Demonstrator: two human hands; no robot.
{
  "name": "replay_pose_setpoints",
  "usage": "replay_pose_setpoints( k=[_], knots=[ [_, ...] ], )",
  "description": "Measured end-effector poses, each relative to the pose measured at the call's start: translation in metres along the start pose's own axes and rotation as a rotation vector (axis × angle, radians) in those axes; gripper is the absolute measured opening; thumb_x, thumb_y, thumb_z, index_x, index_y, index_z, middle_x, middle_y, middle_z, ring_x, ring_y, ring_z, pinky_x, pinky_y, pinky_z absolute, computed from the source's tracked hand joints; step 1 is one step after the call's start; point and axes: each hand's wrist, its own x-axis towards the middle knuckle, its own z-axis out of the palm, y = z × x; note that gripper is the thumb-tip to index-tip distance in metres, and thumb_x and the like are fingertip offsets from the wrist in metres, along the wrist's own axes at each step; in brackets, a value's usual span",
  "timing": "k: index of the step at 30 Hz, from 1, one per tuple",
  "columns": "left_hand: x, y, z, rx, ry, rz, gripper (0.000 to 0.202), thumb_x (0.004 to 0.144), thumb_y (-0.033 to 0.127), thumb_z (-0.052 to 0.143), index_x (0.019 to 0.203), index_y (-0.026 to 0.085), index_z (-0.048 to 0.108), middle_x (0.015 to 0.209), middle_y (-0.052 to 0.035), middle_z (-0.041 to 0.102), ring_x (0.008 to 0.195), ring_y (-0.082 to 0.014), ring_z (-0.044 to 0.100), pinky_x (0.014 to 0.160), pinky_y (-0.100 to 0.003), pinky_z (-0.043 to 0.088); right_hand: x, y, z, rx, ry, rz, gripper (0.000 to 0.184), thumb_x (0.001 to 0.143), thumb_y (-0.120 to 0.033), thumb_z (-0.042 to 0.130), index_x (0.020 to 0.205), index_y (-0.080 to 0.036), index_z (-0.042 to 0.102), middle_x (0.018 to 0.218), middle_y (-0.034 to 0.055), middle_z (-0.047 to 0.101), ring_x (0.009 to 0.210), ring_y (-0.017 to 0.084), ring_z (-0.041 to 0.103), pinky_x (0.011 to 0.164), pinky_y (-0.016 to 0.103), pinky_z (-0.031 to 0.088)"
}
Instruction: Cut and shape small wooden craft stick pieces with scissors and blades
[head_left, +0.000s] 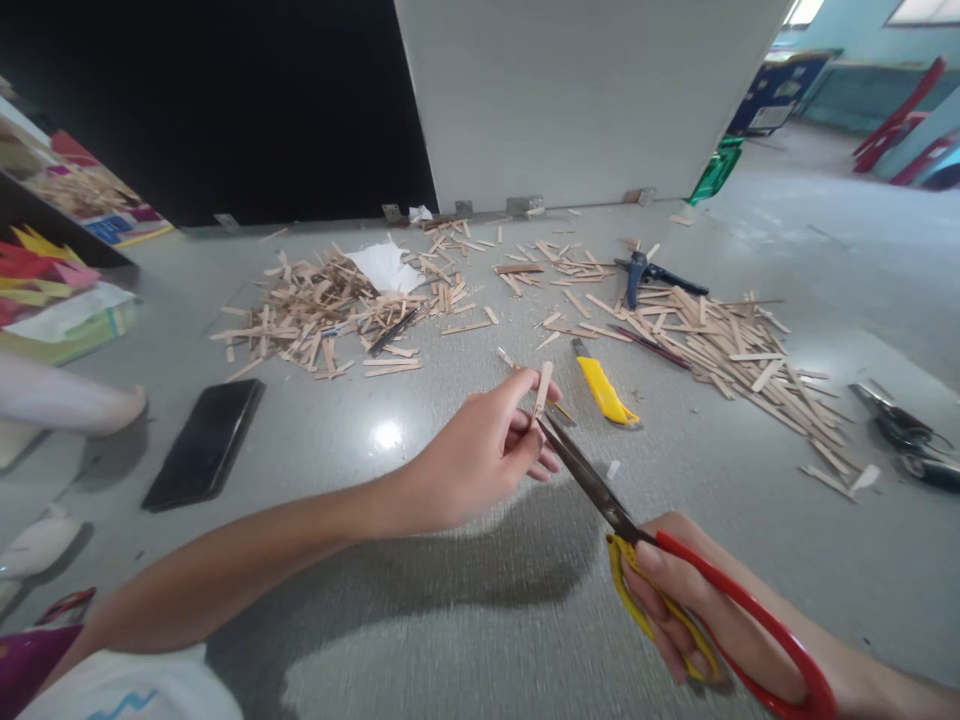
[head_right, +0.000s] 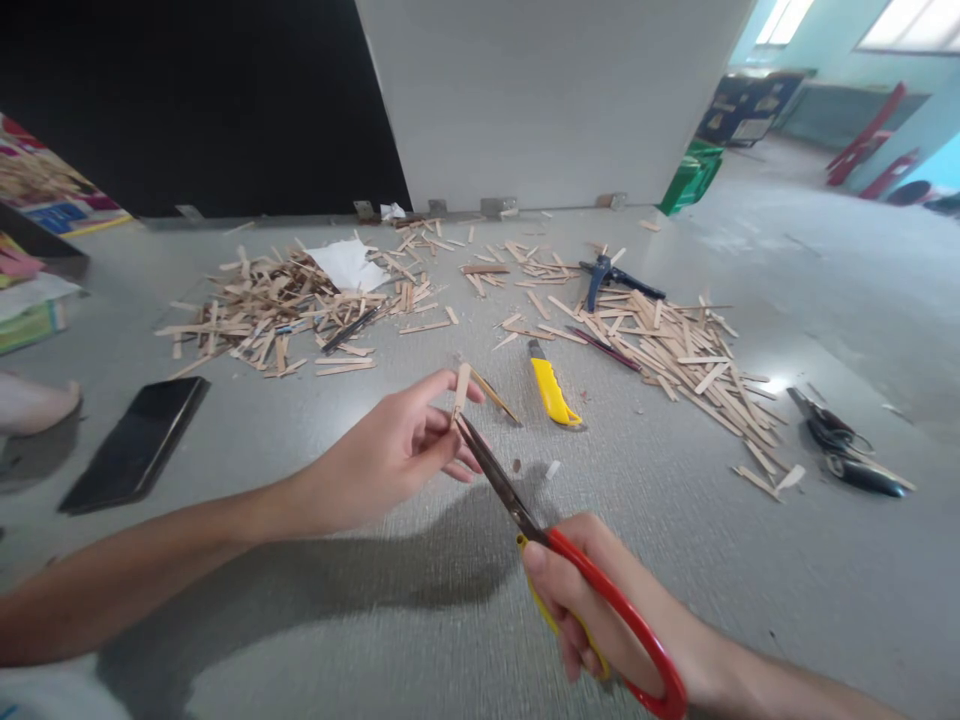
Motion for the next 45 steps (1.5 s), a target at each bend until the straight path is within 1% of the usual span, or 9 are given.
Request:
replay_pose_setpoints(
  k=[6, 11, 15, 18, 23, 30, 33, 40, 45],
  knots=[
    [0.0, -0.002, 0.001, -0.003, -0.002, 0.028, 0.018, 0.103, 0.009, 0.052, 0.116, 0.022, 0.05, 0.085, 0.0, 0.07, 0.08, -0.0189, 0.082, 0.078, -0.03, 0.07, 0.002, 0.002, 0.001, 0.015, 0.033, -0.04, 0.08, 0.085, -0.101, 0.043, 0.058, -0.027, 0.04, 0.047, -0.0064, 0.042, 0.04, 0.009, 0.038, 0.047, 0.025, 0.041],
    [-0.002, -0.003, 0.004, -0.015, -0.004, 0.029, 0.021, 0.101, 0.009, 0.053, 0.117, 0.022, 0.05, 0.083, 0.0005, 0.07, 0.081, -0.0187, 0.082, 0.077, -0.029, 0.07, 0.0, 0.007, 0.001, -0.038, 0.082, 0.032, 0.08, 0.08, -0.105, 0.044, 0.062, -0.027, 0.041, 0.047, -0.0063, 0.045, 0.041, 0.009, 0.04, 0.046, 0.024, 0.04],
    [-0.004, -0.002, 0.006, -0.063, -0.009, 0.041, 0.017, 0.101, 0.01, 0.055, 0.109, 0.023, 0.047, 0.086, -0.0022, 0.074, 0.086, -0.0203, 0.083, 0.08, -0.032, 0.071, 0.001, 0.012, 0.004, -0.078, 0.132, 0.054, 0.08, 0.08, -0.105, 0.043, 0.063, -0.027, 0.042, 0.045, -0.0063, 0.045, 0.04, 0.008, 0.039, 0.042, 0.021, 0.035],
    [-0.006, -0.003, 0.008, -0.101, 0.001, 0.046, 0.019, 0.1, 0.011, 0.058, 0.106, 0.023, 0.045, 0.089, -0.0043, 0.076, 0.089, -0.0215, 0.082, 0.08, -0.034, 0.072, 0.004, 0.014, 0.007, -0.09, 0.123, 0.014, 0.079, 0.084, -0.102, 0.044, 0.062, -0.026, 0.041, 0.043, -0.0073, 0.041, 0.037, 0.007, 0.037, 0.038, 0.02, 0.033],
    [-0.008, -0.005, 0.009, -0.129, -0.002, 0.048, 0.019, 0.099, 0.011, 0.058, 0.107, 0.023, 0.046, 0.091, -0.0052, 0.077, 0.089, -0.0211, 0.082, 0.08, -0.034, 0.072, 0.005, 0.014, 0.009, -0.084, 0.11, -0.008, 0.079, 0.084, -0.101, 0.046, 0.059, -0.027, 0.039, 0.042, -0.0074, 0.04, 0.035, 0.006, 0.035, 0.035, 0.019, 0.031],
    [-0.007, -0.002, 0.01, -0.151, -0.016, 0.034, 0.017, 0.1, 0.009, 0.055, 0.106, 0.023, 0.046, 0.088, -0.0035, 0.076, 0.085, -0.019, 0.082, 0.079, -0.033, 0.072, 0.002, 0.017, 0.007, -0.066, 0.09, -0.014, 0.08, 0.09, -0.097, 0.046, 0.055, -0.025, 0.039, 0.039, -0.0075, 0.038, 0.033, 0.005, 0.031, 0.035, 0.018, 0.028],
    [-0.006, -0.001, 0.009, -0.144, -0.031, 0.013, 0.018, 0.101, 0.007, 0.053, 0.104, 0.023, 0.045, 0.088, -0.0029, 0.076, 0.082, -0.0169, 0.081, 0.079, -0.031, 0.071, 0.004, 0.014, 0.007, -0.068, 0.067, -0.053, 0.082, 0.09, -0.098, 0.042, 0.052, -0.026, 0.038, 0.037, -0.0068, 0.036, 0.031, 0.005, 0.029, 0.033, 0.019, 0.026],
    [-0.003, 0.002, 0.004, -0.056, -0.036, -0.015, 0.018, 0.101, 0.005, 0.053, 0.101, 0.022, 0.048, 0.085, 0.0001, 0.072, 0.082, -0.0163, 0.081, 0.075, -0.026, 0.069, 0.005, 0.009, 0.006, -0.094, 0.064, -0.034, 0.084, 0.088, -0.099, 0.042, 0.048, -0.027, 0.036, 0.035, -0.0066, 0.034, 0.032, 0.006, 0.029, 0.033, 0.02, 0.026],
    [-0.003, 0.002, 0.0, -0.006, -0.044, -0.017, 0.015, 0.103, 0.007, 0.052, 0.099, 0.021, 0.05, 0.082, 0.0014, 0.068, 0.083, -0.0174, 0.081, 0.076, -0.028, 0.07, 0.004, 0.009, 0.008, -0.114, 0.059, -0.031, 0.084, 0.091, -0.099, 0.036, 0.048, -0.027, 0.036, 0.036, -0.0063, 0.034, 0.032, 0.006, 0.029, 0.033, 0.021, 0.027]
  ],
)
